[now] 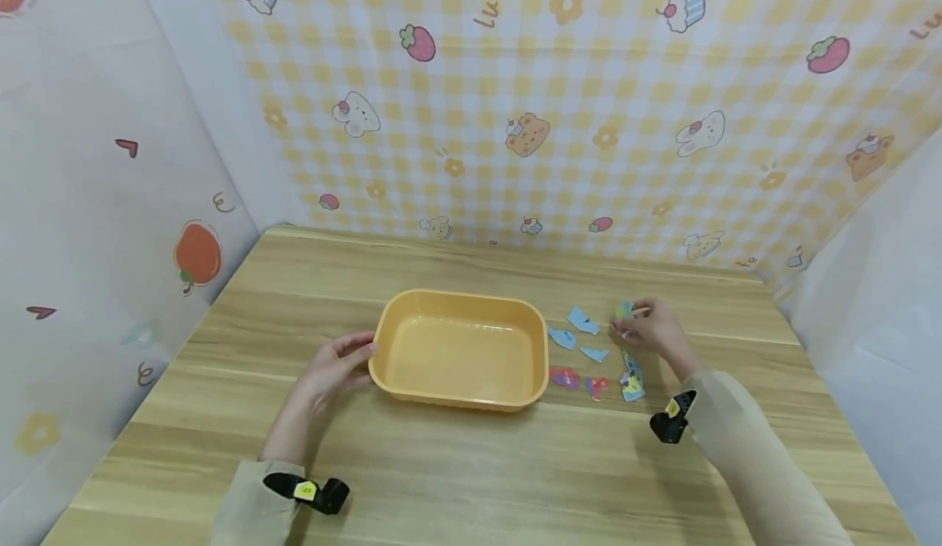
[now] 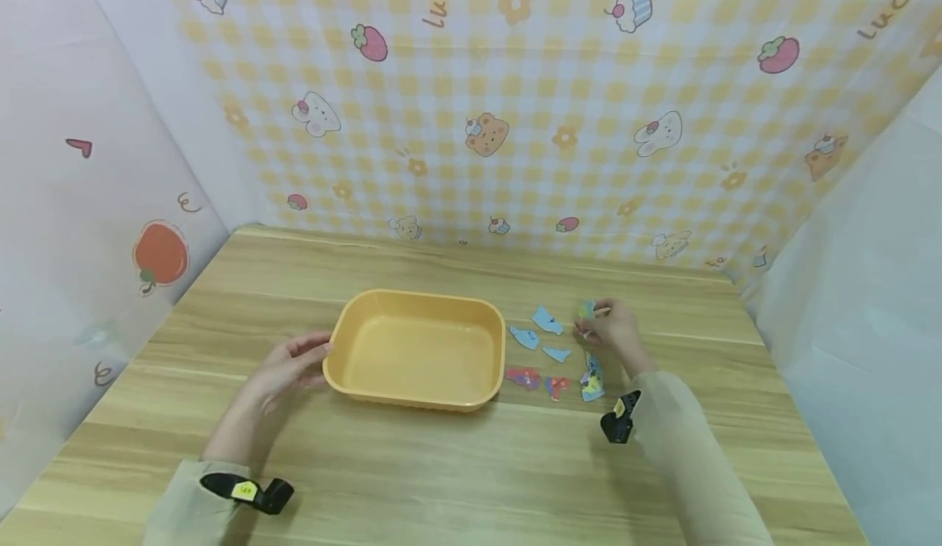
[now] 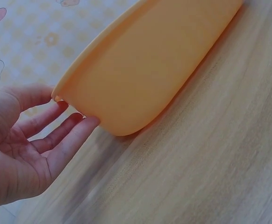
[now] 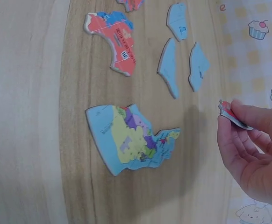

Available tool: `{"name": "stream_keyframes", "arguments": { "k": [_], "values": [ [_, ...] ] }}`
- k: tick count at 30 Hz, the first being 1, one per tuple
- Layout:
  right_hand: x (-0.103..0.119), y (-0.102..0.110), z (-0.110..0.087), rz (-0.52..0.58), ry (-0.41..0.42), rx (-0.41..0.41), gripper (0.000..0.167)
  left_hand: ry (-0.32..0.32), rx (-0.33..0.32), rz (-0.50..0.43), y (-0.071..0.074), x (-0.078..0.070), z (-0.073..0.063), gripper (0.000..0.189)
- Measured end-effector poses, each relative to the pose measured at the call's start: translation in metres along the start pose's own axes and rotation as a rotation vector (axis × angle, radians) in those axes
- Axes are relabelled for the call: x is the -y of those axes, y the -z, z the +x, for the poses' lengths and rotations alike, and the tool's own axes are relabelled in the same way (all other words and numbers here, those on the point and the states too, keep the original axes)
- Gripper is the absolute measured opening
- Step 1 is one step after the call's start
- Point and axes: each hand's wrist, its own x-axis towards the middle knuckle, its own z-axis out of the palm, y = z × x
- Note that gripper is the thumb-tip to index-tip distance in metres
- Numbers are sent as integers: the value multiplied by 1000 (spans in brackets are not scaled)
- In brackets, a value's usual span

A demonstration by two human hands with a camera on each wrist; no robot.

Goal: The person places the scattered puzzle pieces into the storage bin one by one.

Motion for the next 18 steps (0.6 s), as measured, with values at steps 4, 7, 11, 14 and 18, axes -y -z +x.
{"name": "stream_keyframes", "arguments": {
  "k": [4, 7, 11, 14, 18],
  "values": [
    [7, 0, -2, -77, 77, -3, 52, -2, 9, 3, 1, 1, 1, 54],
    [13, -2, -4, -150, 134, 5, 48, -3, 13, 5, 2, 1, 1, 54],
    [20, -5, -6, -221, 180, 28, 44, 2, 14, 4, 3, 2, 1, 55],
    [25, -8, -7, -231, 198, 56, 43, 7, 12, -1, 3, 2, 2, 55],
    [30, -12, -7, -222, 230, 83, 40, 4, 12, -9, 2, 2, 3, 53]
  ]
}}
